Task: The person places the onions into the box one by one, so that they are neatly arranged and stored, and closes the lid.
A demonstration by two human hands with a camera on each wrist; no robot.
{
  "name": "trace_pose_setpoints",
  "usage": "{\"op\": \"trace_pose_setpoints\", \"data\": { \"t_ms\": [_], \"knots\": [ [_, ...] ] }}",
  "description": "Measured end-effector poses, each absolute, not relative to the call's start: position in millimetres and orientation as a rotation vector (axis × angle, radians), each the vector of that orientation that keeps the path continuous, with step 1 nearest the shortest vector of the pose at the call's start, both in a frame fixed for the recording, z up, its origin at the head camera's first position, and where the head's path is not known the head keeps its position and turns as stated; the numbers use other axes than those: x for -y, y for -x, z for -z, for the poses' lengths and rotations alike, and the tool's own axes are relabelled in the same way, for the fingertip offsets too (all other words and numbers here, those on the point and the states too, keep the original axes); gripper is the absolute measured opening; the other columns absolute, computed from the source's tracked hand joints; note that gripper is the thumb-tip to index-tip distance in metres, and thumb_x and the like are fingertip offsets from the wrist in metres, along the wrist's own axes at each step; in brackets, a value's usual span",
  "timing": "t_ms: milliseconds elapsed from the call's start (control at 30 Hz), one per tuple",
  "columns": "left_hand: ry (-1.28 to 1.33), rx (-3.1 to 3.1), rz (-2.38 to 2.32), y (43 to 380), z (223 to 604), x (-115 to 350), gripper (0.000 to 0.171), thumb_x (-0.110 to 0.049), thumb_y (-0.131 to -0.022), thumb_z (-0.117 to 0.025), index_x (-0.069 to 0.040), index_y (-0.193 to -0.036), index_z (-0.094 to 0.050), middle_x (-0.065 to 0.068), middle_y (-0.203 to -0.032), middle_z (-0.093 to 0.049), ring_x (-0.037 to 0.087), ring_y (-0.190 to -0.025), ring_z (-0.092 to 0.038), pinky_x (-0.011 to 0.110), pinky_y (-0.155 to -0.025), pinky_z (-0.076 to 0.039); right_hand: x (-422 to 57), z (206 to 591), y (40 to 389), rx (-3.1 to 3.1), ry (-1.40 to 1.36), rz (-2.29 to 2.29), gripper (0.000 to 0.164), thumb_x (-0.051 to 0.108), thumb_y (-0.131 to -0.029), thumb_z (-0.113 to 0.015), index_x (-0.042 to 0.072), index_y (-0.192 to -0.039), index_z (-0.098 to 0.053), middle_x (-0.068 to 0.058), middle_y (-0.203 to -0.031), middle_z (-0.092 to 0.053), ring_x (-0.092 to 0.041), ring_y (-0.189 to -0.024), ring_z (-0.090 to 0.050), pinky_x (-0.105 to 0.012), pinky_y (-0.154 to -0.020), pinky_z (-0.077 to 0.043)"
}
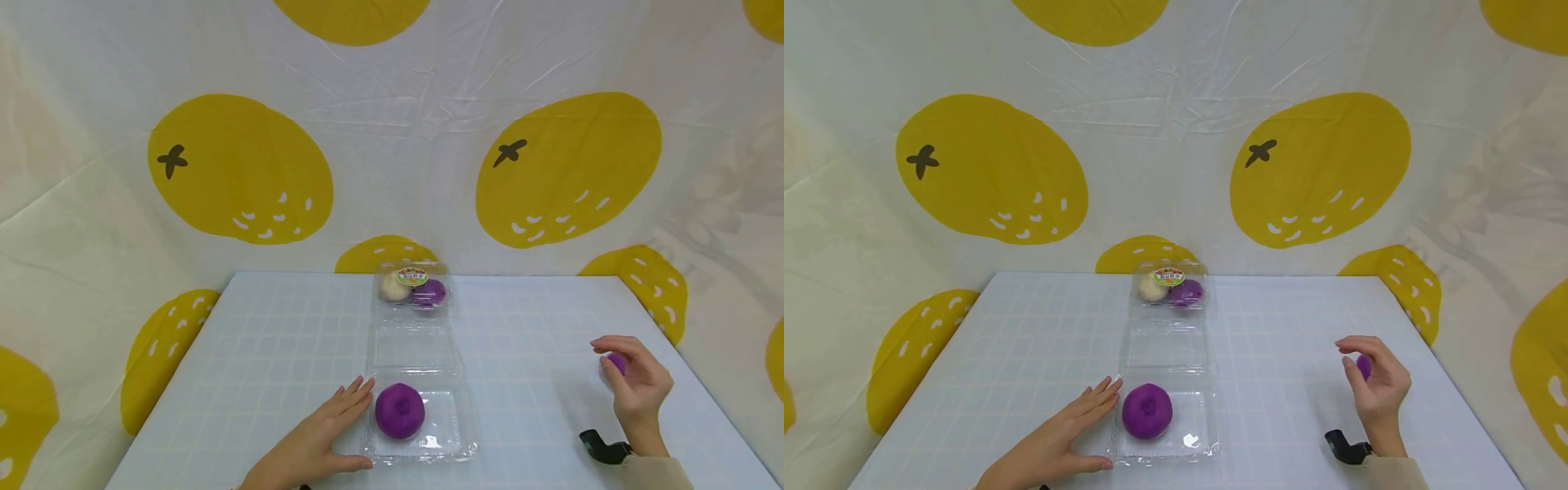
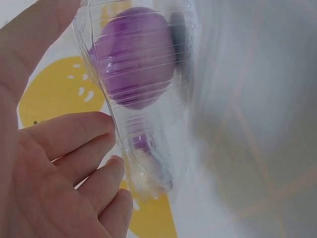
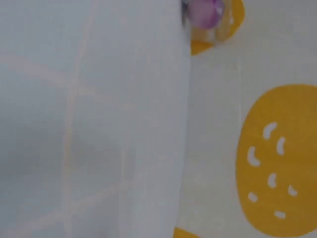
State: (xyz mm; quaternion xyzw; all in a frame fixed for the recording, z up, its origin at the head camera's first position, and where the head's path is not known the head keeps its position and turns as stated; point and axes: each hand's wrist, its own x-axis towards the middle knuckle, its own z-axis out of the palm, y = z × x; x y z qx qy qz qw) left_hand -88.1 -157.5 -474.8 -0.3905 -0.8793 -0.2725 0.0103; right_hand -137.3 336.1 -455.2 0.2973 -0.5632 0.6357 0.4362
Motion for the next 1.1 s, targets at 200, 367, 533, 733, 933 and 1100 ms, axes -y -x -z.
{"op": "trace_pose_setpoints", "data": {
  "t_ms": [200,367,533,733,933,1100],
  "knots": [
    [1.202,2.790,0.884,88.0,473.4,158.2,0.090,-0.052,-0.083,-0.074,-0.005,-0.151,-0.039,-0.005,-0.164,-0.019,0.027,-0.149,-0.021,0.032,-0.118,-0.011,-371.7,464.4,131.1,1.599,-0.371,-1.387,0.019,-0.023,-0.076,-0.056,-0.029,-0.094,-0.058,-0.021,-0.097,-0.070,-0.021,-0.097,-0.064,-0.024,-0.099,-0.047],
    [1.215,2.761,0.872,88.1,475.2,158.6,0.090,-0.052,-0.084,-0.074,-0.005,-0.152,-0.039,-0.004,-0.164,-0.020,0.028,-0.149,-0.022,0.032,-0.118,-0.012,-403.8,477.0,127.3,1.865,-0.002,-1.174,0.032,-0.018,-0.079,-0.065,-0.018,-0.111,-0.063,-0.005,-0.113,-0.069,-0.013,-0.112,-0.057,-0.021,-0.106,-0.040],
    [1.229,2.744,0.866,88.4,474.7,158.9,0.090,-0.052,-0.083,-0.074,-0.004,-0.151,-0.040,-0.003,-0.164,-0.021,0.029,-0.149,-0.022,0.029,-0.118,-0.008,-418.1,482.2,123.6,2.102,0.356,-1.222,0.051,-0.001,-0.088,-0.071,0.004,-0.137,-0.057,0.012,-0.131,-0.054,-0.006,-0.130,-0.042,-0.020,-0.116,-0.023],
    [1.241,2.747,0.865,89.0,473.4,158.4,0.090,-0.051,-0.083,-0.074,-0.005,-0.152,-0.038,-0.003,-0.164,-0.020,0.029,-0.149,-0.022,0.027,-0.118,-0.006,-434.4,485.9,121.9,2.462,0.628,-1.331,0.084,0.039,-0.095,-0.066,0.021,-0.160,-0.017,-0.014,-0.164,-0.017,-0.033,-0.150,-0.011,-0.049,-0.122,-0.005],
    [1.260,2.705,0.844,89.1,472.3,159.0,0.090,-0.049,-0.083,-0.076,-0.005,-0.152,-0.038,0.000,-0.164,-0.022,0.033,-0.147,-0.025,0.029,-0.118,-0.008,-450.9,493.4,124.4,2.759,0.610,-1.367,0.110,0.049,-0.088,-0.071,0.003,-0.158,0.001,-0.039,-0.155,-0.007,-0.059,-0.136,-0.013,-0.076,-0.104,-0.023],
    [1.241,2.726,0.835,89.0,472.3,158.7,0.090,-0.051,-0.083,-0.075,-0.003,-0.151,-0.040,-0.001,-0.164,-0.022,0.031,-0.148,-0.024,0.030,-0.118,-0.010,-453.7,497.5,126.1,2.806,0.579,-1.337,0.106,0.044,-0.090,-0.071,-0.001,-0.156,-0.002,-0.040,-0.152,-0.010,-0.059,-0.131,-0.016,-0.078,-0.099,-0.028]
  ]
}}
